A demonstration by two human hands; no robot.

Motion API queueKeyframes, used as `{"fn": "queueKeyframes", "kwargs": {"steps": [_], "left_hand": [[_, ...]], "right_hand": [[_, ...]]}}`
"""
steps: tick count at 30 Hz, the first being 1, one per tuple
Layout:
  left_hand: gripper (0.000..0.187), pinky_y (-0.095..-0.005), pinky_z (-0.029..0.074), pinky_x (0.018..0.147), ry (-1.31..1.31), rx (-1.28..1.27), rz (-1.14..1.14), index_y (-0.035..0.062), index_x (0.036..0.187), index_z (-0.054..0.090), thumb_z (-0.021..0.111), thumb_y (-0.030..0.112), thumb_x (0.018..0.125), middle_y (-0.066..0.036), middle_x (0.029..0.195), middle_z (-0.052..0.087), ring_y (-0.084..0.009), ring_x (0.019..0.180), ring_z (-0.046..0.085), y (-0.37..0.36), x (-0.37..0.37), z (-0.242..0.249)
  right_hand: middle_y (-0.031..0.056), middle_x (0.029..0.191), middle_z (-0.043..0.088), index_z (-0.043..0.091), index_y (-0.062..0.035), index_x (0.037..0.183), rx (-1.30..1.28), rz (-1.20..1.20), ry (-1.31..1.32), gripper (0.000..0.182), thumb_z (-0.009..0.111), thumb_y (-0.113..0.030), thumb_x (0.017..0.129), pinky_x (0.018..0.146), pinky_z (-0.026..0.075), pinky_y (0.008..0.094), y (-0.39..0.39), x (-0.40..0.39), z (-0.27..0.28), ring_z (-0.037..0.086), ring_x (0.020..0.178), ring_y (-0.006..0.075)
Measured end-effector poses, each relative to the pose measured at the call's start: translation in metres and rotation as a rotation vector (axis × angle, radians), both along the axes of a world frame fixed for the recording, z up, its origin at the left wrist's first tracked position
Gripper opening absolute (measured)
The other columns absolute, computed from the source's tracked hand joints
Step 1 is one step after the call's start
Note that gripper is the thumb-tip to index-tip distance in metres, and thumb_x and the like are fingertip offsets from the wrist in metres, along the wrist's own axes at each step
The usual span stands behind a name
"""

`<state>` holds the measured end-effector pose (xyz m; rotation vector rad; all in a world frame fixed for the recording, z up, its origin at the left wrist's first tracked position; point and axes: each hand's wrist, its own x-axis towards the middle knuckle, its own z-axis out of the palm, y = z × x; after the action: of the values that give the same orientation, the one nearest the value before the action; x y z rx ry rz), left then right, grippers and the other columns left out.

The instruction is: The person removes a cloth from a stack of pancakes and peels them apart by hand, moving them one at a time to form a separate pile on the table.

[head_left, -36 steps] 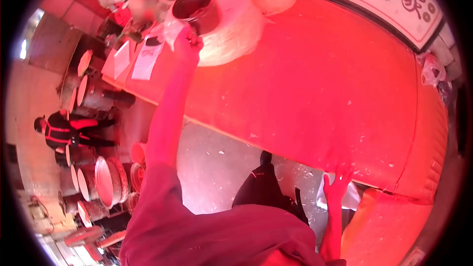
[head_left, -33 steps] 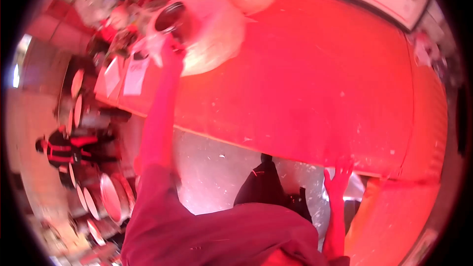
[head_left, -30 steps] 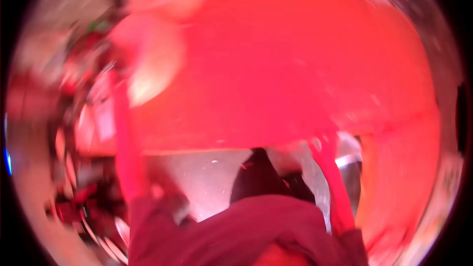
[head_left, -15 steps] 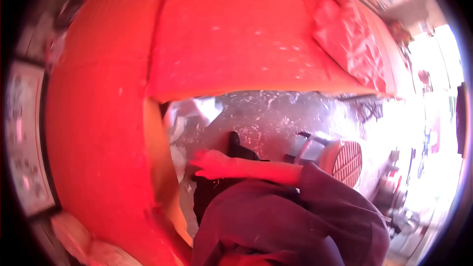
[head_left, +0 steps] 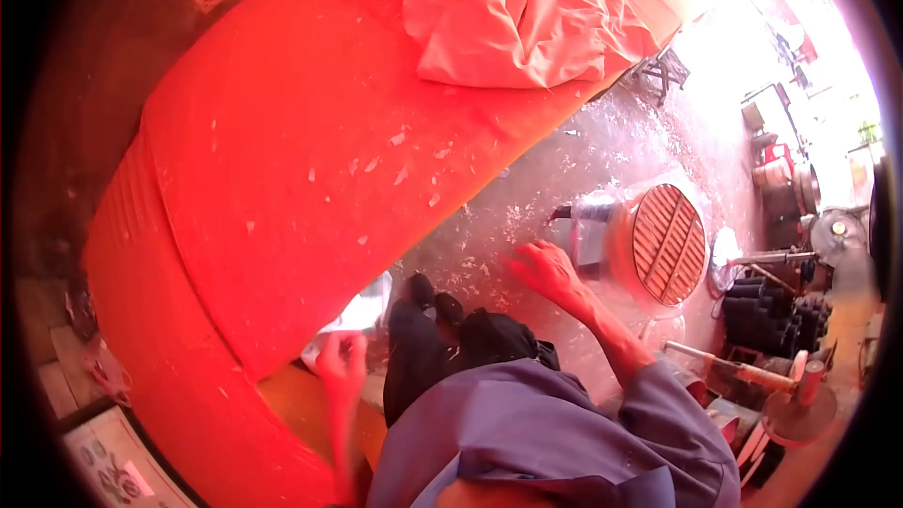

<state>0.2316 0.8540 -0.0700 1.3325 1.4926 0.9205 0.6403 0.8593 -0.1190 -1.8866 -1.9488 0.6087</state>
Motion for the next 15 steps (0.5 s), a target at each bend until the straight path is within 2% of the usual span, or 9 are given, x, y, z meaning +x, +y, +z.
{"fn": "queueKeyframes", "kwargs": {"steps": [1, 3, 5, 8, 10, 12, 14, 15], "left_hand": [[0.012, -0.0237, 0.046, 0.067, -0.004, 0.008, -0.051, -0.0007, 0.089, 0.061, 0.065, 0.010, 0.086, -0.003, 0.078, 0.060, -0.0096, 0.071, 0.056, 0.021, 0.009, -0.014], [0.010, -0.0254, 0.046, 0.065, 0.013, 0.031, -0.158, 0.0020, 0.090, 0.062, 0.065, 0.011, 0.085, -0.001, 0.077, 0.061, -0.0101, 0.070, 0.056, 0.069, 0.053, 0.001], [0.015, -0.0252, 0.047, 0.064, 0.020, -0.013, -0.263, 0.0025, 0.093, 0.062, 0.067, 0.015, 0.085, -0.002, 0.077, 0.063, -0.0096, 0.070, 0.057, 0.111, 0.094, 0.006], [0.018, -0.0259, 0.048, 0.065, -0.018, 0.006, -0.369, 0.0029, 0.095, 0.063, 0.067, 0.018, 0.086, -0.003, 0.078, 0.063, -0.0098, 0.070, 0.058, 0.165, 0.155, 0.003], [0.020, -0.0259, 0.048, 0.065, -0.093, 0.046, -0.358, 0.0034, 0.096, 0.062, 0.068, 0.020, 0.085, -0.003, 0.079, 0.063, -0.0098, 0.072, 0.058, 0.197, 0.196, -0.002], [0.024, -0.0272, 0.048, 0.066, -0.047, 0.013, -0.351, 0.0039, 0.098, 0.061, 0.069, 0.022, 0.085, -0.003, 0.080, 0.063, -0.0127, 0.073, 0.060, 0.231, 0.230, -0.007], [0.025, -0.0249, 0.047, 0.067, 0.204, 0.215, -0.348, 0.0027, 0.103, 0.059, 0.067, 0.020, 0.087, -0.002, 0.082, 0.058, -0.0087, 0.076, 0.056, 0.271, 0.268, 0.009], [0.030, -0.0263, 0.048, 0.068, 0.227, 0.305, -0.281, 0.0030, 0.107, 0.058, 0.068, 0.022, 0.086, -0.003, 0.088, 0.060, -0.0104, 0.080, 0.058, 0.295, 0.284, 0.003]], "right_hand": [[0.0183, 0.084, 0.065, 0.067, -0.0017, 0.097, -0.032, -0.026, -0.039, 0.027, 0.066, -0.023, 0.081, 0.075, 0.049, 0.0469, -0.015, 0.008, -0.012, 0.060, 0.084, 0.0374], [0.0174, 0.088, 0.066, 0.065, -0.0022, 0.100, -0.063, -0.046, 0.090, 0.029, 0.070, -0.023, 0.080, 0.075, 0.050, 0.0438, -0.045, 0.014, 0.003, 0.061, 0.084, 0.0376], [0.0172, 0.087, 0.066, 0.067, -0.0031, 0.096, -0.034, -0.185, 0.046, 0.025, 0.071, -0.020, 0.079, 0.071, 0.050, 0.0432, -0.072, 0.015, 0.002, 0.061, 0.076, 0.0374], [0.0173, 0.087, 0.066, 0.067, -0.0027, 0.096, -0.052, -0.358, 0.060, 0.025, 0.071, -0.021, 0.079, 0.069, 0.051, 0.0422, -0.095, 0.027, 0.001, 0.062, 0.074, 0.0357], [0.0174, 0.087, 0.066, 0.067, -0.0031, 0.097, -0.089, -0.441, 0.089, 0.025, 0.071, -0.021, 0.080, 0.068, 0.051, 0.0414, -0.099, 0.042, 0.004, 0.063, 0.073, 0.0346], [0.0178, 0.086, 0.065, 0.068, -0.0040, 0.099, -0.150, -0.549, 0.115, 0.025, 0.070, -0.020, 0.080, 0.064, 0.050, 0.0385, -0.098, 0.065, -0.003, 0.063, 0.069, 0.0307], [0.0176, 0.086, 0.065, 0.068, -0.0042, 0.099, -0.121, -0.571, 0.140, 0.025, 0.070, -0.020, 0.080, 0.063, 0.051, 0.0372, -0.092, 0.094, -0.010, 0.063, 0.069, 0.0298], [0.0174, 0.086, 0.065, 0.068, -0.0044, 0.100, -0.100, -0.615, 0.152, 0.025, 0.070, -0.020, 0.080, 0.062, 0.051, 0.0360, -0.091, 0.112, -0.013, 0.063, 0.069, 0.0289]]}}
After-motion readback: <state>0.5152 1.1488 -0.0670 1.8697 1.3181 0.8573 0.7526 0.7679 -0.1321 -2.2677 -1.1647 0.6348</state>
